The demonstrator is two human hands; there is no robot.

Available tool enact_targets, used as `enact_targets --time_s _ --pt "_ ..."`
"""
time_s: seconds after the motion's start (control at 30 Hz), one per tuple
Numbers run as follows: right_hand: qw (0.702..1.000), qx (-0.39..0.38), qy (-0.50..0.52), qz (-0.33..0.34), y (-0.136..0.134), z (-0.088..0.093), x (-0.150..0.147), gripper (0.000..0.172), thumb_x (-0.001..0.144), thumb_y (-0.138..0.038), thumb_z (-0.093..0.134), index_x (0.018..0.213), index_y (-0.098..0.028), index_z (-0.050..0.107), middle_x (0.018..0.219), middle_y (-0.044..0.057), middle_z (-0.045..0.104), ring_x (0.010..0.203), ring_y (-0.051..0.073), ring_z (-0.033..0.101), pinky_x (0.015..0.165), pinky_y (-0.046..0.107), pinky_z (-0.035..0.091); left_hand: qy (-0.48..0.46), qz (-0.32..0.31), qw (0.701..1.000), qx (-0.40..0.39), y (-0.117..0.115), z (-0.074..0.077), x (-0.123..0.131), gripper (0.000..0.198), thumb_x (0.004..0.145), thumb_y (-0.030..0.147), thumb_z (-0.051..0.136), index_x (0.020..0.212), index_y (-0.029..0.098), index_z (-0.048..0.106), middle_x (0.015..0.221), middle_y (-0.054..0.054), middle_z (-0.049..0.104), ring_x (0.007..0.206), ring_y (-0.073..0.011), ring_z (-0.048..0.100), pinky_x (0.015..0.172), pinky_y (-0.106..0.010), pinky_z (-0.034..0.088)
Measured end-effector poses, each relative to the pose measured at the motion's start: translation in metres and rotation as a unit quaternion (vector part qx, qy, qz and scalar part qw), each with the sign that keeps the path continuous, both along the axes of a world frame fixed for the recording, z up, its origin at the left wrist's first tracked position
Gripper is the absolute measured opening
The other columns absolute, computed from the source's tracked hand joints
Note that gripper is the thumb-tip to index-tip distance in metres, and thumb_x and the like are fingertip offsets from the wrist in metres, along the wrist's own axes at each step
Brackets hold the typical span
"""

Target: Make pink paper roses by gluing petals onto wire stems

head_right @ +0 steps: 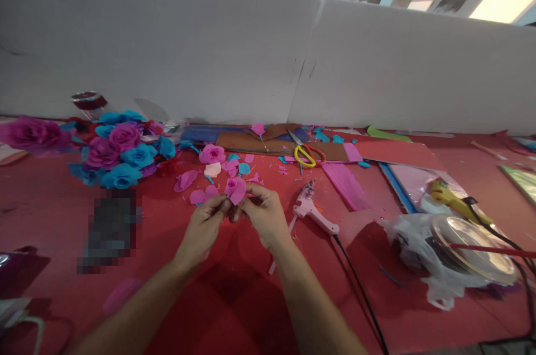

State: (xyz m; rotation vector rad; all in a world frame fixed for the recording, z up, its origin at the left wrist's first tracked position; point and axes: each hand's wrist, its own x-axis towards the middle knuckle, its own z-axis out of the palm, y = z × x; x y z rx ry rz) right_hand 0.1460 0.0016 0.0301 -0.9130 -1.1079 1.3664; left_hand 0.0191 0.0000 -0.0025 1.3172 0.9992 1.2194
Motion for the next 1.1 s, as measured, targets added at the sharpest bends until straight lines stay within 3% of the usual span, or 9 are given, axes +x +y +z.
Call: enact_targets --time_s 0.3,0.53,0.73,0.9,1.1 --pt "1.000 0.015 -0.002 -0.011 0.000 -0.002 0.000 0.015 0.070 -0.035 0.073 0.068 -0.020 0.070 0.051 -0.003 0.057 0.042 0.008 0.046 0.049 0.023 0.043 0.024 0.011 0.999 0.020 -0.002 0.002 -0.003 0.021 0.086 0.025 0.049 0.068 0.019 0.059 0.062 0.002 0.054 0.061 -0.0118 0.048 0.062 -0.024 0.039" --pt "0.999 0.029 0.007 0.017 0.001 0.002 0.002 0.016 0.064 -0.035 0.078 0.071 -0.021 0.073 0.057 -0.002 0.059 0.045 0.009 0.048 0.047 0.024 0.043 0.023 0.007 1.000 0.018 -0.003 0.007 -0.003 0.023 0.086 0.025 0.048 0.070 0.019 0.063 0.061 0.000 0.056 0.059 -0.0126 0.048 0.061 -0.025 0.039" --pt "0.999 0.046 0.010 0.021 0.002 -0.004 0.004 0.016 0.067 -0.029 0.078 0.081 -0.024 0.075 0.076 0.001 0.066 0.052 0.009 0.051 0.044 0.022 0.041 0.064 0.028 0.997 0.019 -0.005 0.009 -0.003 0.020 0.084 0.023 0.049 0.076 0.018 0.067 0.064 0.000 0.059 0.061 -0.0124 0.051 0.061 -0.024 0.040" --pt "0.997 0.058 0.038 0.032 0.002 -0.006 0.003 0.017 0.067 -0.027 0.078 0.083 -0.024 0.075 0.074 0.001 0.064 0.054 0.009 0.050 0.044 0.020 0.039 0.071 0.028 0.997 0.017 -0.005 0.008 -0.004 0.021 0.084 0.022 0.048 0.086 0.017 0.068 0.069 -0.001 0.063 0.062 -0.0123 0.052 0.064 -0.024 0.042" --pt "0.996 0.060 0.052 0.048 0.002 -0.005 0.005 0.015 0.068 -0.028 0.077 0.082 -0.024 0.075 0.076 0.001 0.062 0.052 0.008 0.048 0.045 0.022 0.038 0.079 0.029 0.996 0.030 -0.005 0.008 -0.005 0.020 0.084 0.023 0.049 0.081 0.017 0.067 0.066 0.000 0.061 0.061 -0.0122 0.052 0.062 -0.024 0.041"
